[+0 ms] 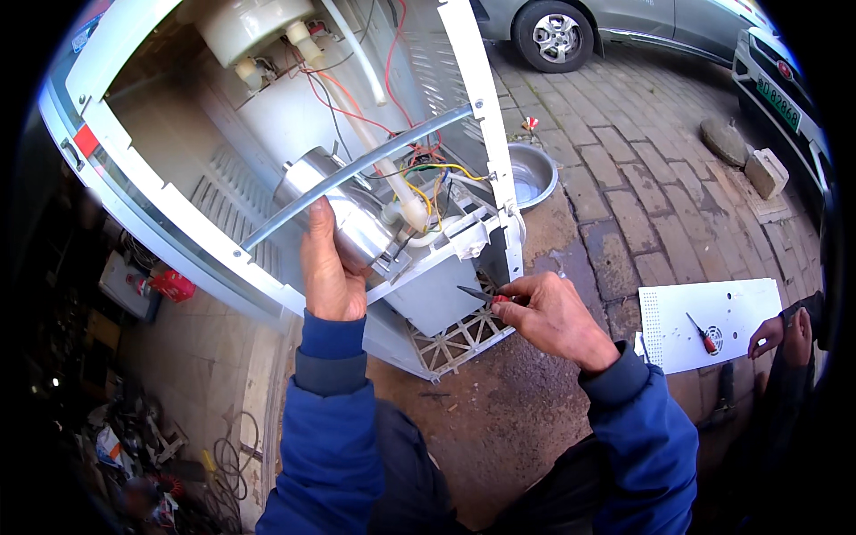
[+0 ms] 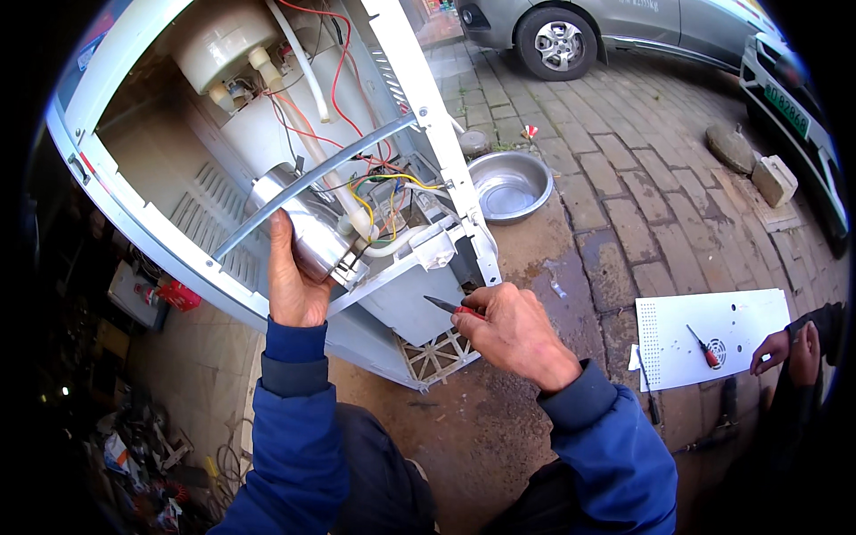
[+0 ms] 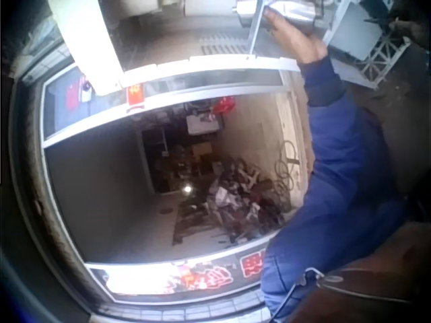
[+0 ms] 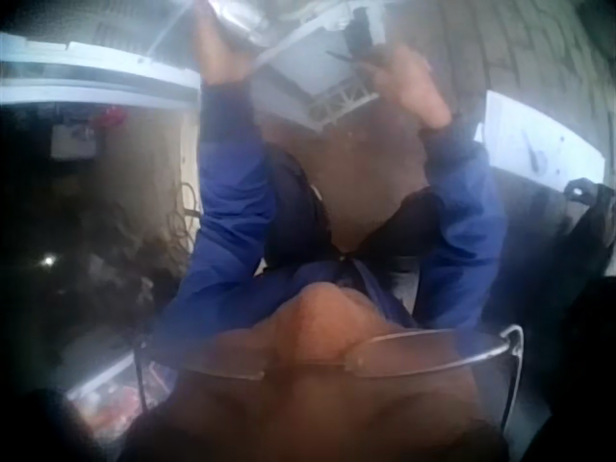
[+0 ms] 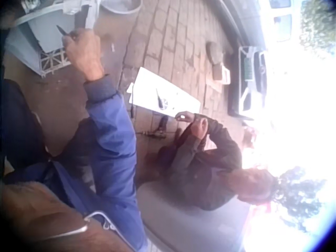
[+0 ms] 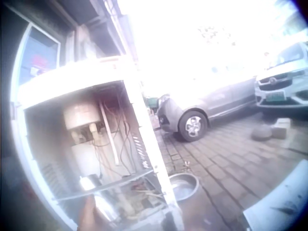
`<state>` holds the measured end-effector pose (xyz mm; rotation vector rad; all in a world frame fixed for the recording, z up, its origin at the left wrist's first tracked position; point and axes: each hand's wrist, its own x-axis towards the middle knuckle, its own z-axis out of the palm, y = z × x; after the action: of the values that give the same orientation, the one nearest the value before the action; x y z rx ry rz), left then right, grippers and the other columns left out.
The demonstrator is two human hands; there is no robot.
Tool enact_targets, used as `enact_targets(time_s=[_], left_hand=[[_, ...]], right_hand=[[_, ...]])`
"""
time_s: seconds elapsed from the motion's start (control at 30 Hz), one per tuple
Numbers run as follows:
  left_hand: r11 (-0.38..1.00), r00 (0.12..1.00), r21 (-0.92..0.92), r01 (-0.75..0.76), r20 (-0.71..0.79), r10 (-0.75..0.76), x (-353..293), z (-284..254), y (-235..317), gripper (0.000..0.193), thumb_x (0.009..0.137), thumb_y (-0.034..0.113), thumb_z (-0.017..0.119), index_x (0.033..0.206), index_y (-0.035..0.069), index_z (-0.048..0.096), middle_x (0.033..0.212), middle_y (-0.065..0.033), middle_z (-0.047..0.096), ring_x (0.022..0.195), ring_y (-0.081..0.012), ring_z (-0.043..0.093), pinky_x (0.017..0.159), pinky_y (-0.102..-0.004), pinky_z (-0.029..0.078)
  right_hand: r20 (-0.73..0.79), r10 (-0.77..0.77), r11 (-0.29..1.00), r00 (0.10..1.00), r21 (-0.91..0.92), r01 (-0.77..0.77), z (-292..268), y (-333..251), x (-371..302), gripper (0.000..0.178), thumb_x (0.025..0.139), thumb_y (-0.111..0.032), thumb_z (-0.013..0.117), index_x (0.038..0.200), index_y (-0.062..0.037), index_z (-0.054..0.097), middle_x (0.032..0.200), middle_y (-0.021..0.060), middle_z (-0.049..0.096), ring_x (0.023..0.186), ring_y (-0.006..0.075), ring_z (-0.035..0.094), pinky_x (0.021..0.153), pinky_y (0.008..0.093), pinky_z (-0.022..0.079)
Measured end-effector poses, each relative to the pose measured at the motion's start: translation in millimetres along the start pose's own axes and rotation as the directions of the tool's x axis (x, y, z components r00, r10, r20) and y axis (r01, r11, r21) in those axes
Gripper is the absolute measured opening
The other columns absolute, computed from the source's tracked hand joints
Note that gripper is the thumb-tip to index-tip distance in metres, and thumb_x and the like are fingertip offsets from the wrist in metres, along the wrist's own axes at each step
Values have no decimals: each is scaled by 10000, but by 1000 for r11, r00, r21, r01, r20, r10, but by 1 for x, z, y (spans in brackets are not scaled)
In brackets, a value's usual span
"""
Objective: The person repairs a washing machine by manipulating internal wiring and components. They use a screwdriver to adjust connections, a pneumatic air gun to blow out debris, and pliers to strip or cut wires. The task occurs outdoors on a paved area next to a cluttered workshop.
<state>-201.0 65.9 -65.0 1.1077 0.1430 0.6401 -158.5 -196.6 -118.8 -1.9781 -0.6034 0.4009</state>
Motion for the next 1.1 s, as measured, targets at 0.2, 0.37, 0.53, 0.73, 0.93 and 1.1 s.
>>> enact_targets(time_s=[0.2, 0.37, 0.53, 0.73, 0.93, 1.1], left_hand=[[993, 993, 72, 90, 74, -95, -27, -5, 10, 557, 957, 393, 651, 1366, 50, 492, 1350, -110, 574, 1229, -282, 589, 1019, -513, 494], [961, 962, 43, 275, -8, -275, -54, -1, 9, 658, 921, 433, 687, 1415, 71, 448, 1407, -125, 528, 1258, -324, 570, 1034, -572, 467], [971, 974, 104, 217, 39, -222, -75, -11, 6, 586, 922, 340, 711, 1387, 66, 483, 1310, -114, 608, 1205, -302, 608, 975, -555, 515], [988, 990, -69, 137, -19, -139, -103, -10, -24, 696, 912, 384, 726, 1461, 90, 415, 1423, -105, 536, 1289, -305, 545, 1025, -552, 483], [909, 965, -380, 170, -122, -231, -123, -6, -48, 801, 836, 580, 745, 1485, 239, 420, 1489, -23, 490, 1370, -316, 456, 1059, -630, 401], [893, 979, -427, 141, -76, -190, -125, -1, -67, 823, 790, 520, 798, 1478, 235, 446, 1495, -21, 488, 1375, -316, 452, 1099, -639, 363]], right_hand=[[-6, -22, 1000, 1000, -7, 22, 5, 9, 6, 294, 879, -227, 666, 1005, 30, 734, 737, 246, 676, 744, 386, 701, 699, 442, 522], [29, -10, 998, 1000, -54, 11, 3, 1, 7, 296, 870, -228, 674, 982, 41, 725, 767, 275, 675, 789, 426, 698, 716, 471, 524], [82, -33, 988, 996, -150, 45, 0, 11, 3, 301, 857, -225, 695, 959, 58, 708, 808, 299, 671, 841, 465, 681, 734, 501, 517], [130, 24, 983, 991, -184, 0, -15, 19, -6, 321, 842, -220, 721, 982, 68, 699, 809, 299, 666, 846, 462, 679, 734, 491, 517], [171, 72, 977, 983, -211, -35, -23, 40, -10, 305, 822, -197, 737, 1013, 41, 725, 812, 294, 671, 849, 428, 695, 730, 468, 526], [285, 73, 963, 956, -270, 7, -19, 57, -13, 271, 795, -97, 712, 1034, 30, 729, 848, 290, 678, 850, 397, 697, 730, 445, 537]])
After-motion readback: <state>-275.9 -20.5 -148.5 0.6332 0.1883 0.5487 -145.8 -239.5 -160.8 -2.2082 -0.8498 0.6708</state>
